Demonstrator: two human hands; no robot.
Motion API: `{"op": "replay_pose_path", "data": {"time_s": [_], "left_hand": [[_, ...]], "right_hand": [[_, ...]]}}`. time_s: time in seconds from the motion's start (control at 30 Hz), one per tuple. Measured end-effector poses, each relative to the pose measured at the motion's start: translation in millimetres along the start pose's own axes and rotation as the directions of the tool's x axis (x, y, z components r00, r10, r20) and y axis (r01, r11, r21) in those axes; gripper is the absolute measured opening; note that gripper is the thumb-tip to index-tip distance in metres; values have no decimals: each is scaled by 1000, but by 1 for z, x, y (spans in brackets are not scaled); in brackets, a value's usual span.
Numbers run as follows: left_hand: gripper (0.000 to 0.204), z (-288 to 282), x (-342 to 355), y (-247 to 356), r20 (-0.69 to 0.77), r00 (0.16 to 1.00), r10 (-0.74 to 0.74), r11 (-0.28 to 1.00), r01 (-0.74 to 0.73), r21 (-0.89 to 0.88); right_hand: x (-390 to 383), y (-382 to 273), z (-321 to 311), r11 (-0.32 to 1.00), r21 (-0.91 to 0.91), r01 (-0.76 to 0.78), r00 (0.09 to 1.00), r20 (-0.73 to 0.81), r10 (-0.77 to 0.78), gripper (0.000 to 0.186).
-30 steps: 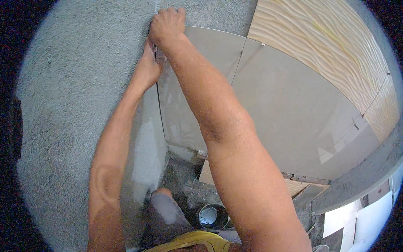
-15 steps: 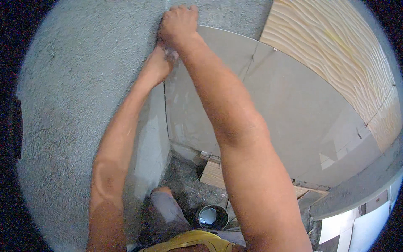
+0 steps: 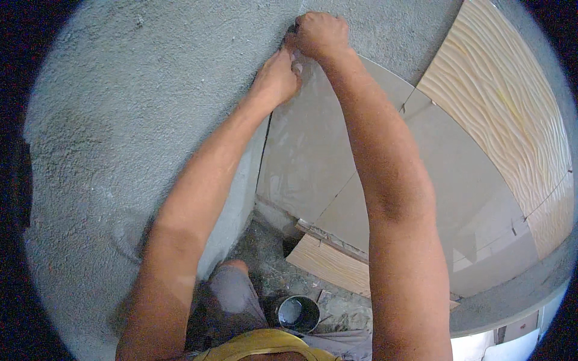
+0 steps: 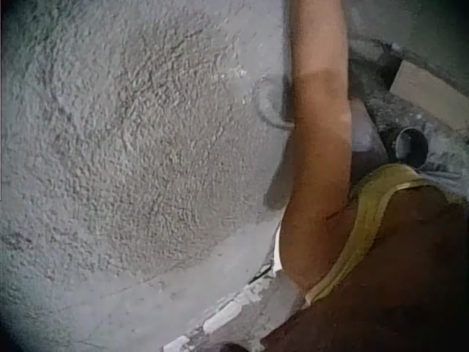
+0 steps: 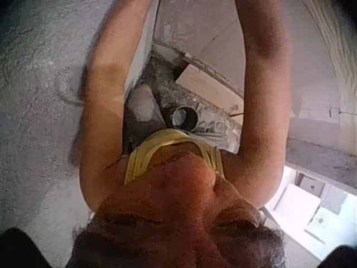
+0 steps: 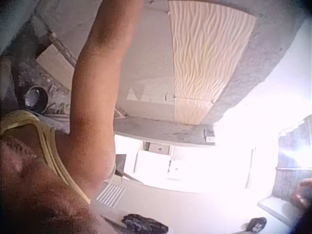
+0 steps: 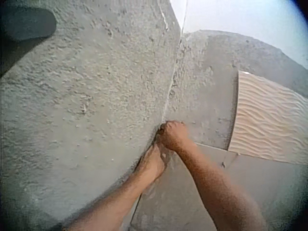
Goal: The person installs and taps wall tiles into place using a mallet, applies mortar to the back of a tile with a trowel, mounts it to the wall, and cleans another tile with a sponge.
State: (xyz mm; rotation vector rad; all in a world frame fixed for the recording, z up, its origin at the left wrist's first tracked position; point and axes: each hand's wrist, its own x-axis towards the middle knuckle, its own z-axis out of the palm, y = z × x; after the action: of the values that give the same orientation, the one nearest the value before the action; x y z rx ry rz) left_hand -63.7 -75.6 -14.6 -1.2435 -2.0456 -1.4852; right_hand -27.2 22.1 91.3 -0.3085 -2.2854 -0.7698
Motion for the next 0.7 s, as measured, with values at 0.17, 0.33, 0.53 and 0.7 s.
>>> {"op": "replay_pose_path", "data": {"time_s": [0.17, 0.33, 0.53, 0.7], "left_hand": [[65, 10, -3, 2, -151, 986, 69, 998, -69, 1], [68, 22, -10, -2, -294, 940, 171, 984, -177, 7], [63, 17, -2, 1, -265, 948, 174, 976, -131, 172], [45, 9, 15, 1, -100, 978, 183, 859, -110, 500]], "right_hand": [[-1, 3, 0, 999, -7, 31, 1000, 4, -31, 35], [-2, 3, 0, 999, 15, 37, 998, -44, -36, 36], [2, 4, 0, 1000, -11, 9, 1000, 19, -9, 37], [9, 7, -5, 999, 18, -45, 989, 138, 42, 38]]}}
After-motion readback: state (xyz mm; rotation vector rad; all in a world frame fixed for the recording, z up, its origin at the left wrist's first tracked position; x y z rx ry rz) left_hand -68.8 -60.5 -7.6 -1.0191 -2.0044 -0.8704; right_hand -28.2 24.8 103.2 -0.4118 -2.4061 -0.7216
